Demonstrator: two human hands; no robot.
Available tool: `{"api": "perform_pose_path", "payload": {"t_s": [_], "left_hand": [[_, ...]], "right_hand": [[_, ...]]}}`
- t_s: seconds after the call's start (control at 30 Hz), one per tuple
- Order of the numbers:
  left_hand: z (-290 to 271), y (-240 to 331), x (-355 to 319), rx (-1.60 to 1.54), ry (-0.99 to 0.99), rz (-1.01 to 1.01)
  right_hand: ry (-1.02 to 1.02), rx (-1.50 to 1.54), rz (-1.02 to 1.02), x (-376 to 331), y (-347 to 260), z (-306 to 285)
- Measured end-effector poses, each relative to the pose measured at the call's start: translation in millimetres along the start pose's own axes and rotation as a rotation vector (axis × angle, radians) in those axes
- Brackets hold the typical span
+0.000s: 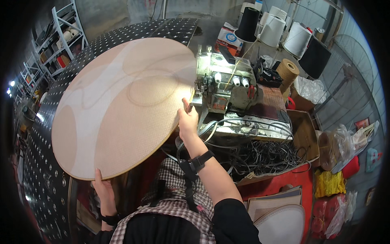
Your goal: The person picks up a round mat and feeds its edge through a sewing machine before placing it on a stack. They then retrieve a rectangular mat, sew along its edge, and set it aside.
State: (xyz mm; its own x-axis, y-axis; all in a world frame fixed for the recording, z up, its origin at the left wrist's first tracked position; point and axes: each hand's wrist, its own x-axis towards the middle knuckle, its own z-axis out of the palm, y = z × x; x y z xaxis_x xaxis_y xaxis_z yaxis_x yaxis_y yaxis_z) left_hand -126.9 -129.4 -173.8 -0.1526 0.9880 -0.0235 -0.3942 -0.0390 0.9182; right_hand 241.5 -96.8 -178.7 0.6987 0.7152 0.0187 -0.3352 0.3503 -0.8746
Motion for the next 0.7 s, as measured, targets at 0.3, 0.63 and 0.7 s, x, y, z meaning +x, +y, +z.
{"api": "perform_pose_path", "payload": {"t_s": [0.3, 0.63, 0.7], "left_hand": [[-37, 40, 106, -0.046, 0.176, 0.088], [141, 53, 81, 1.042, -0.807, 0.514], [207, 19, 76, 1.211, -1.036, 0.682]], "right_hand": [[-0.32, -0.199, 0.051, -2, -8, 24], [-0.146, -0.164, -0.186, -6, -22, -10], [-0.149, -0.097, -0.096, -3, -24, -7]]}}
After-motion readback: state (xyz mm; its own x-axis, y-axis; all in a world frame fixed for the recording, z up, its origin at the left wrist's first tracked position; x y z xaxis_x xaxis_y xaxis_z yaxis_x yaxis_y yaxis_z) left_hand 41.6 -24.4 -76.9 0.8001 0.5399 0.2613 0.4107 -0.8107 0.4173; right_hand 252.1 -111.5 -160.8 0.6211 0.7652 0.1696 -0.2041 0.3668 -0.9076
